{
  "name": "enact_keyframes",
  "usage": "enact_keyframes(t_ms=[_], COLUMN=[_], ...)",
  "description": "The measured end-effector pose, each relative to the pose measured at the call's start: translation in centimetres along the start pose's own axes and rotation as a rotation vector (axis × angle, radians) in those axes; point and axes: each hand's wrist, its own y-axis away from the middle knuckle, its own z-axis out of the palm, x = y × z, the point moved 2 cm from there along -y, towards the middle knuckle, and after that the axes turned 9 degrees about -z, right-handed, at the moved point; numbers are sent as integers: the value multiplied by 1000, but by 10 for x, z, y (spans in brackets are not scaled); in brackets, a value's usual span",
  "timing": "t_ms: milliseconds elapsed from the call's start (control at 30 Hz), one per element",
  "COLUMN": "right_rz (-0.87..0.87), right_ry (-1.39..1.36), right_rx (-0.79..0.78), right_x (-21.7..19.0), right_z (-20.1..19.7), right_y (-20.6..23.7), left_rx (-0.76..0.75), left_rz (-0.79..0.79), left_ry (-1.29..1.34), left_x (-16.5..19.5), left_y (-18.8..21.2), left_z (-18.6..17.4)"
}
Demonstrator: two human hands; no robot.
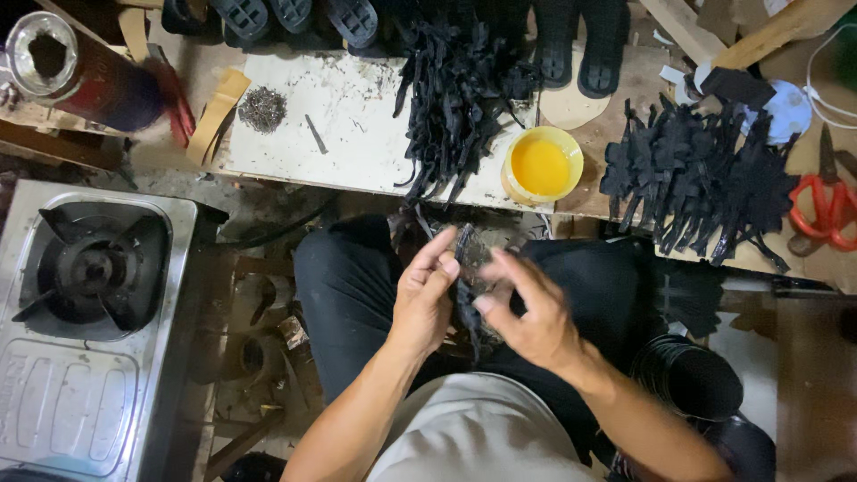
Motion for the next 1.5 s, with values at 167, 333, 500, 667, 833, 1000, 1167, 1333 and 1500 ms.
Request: enact_keyframes(t_ms=[167, 333, 500, 667, 833, 1000, 1167, 1333, 1500], right_rz=[269, 312, 356, 300, 297, 326, -104, -88, -103], right_ry=[-29, -152, -205, -85, -113, -104, 681, 644, 282], right_rx=[1, 160, 104, 41, -1, -98, -81, -66, -119], right_x=[3, 17, 19, 12, 8, 16, 30, 39, 16], right_z=[17, 1, -7, -14, -14, -22, -50, -63, -53], right_y=[9, 0, -15, -30, -36, -43, -63, -75, -56], left_rx=[51, -86, -168, -156, -180, -128, -38, -11, 5], left_rz=[-31, -244, -385, -382, -338, -264, -224, -269, -359], left_ry=[17, -412, -532, -431, -472, -460, -450, -423, -320], left_x=[-4, 2, -10, -13, -12, -18, -8, 3, 12], left_y=[1, 7, 12, 12, 11, 3, -2, -8, -14], left_z=[2, -15, -21, -11, -12, -24, -36, -32, -28])
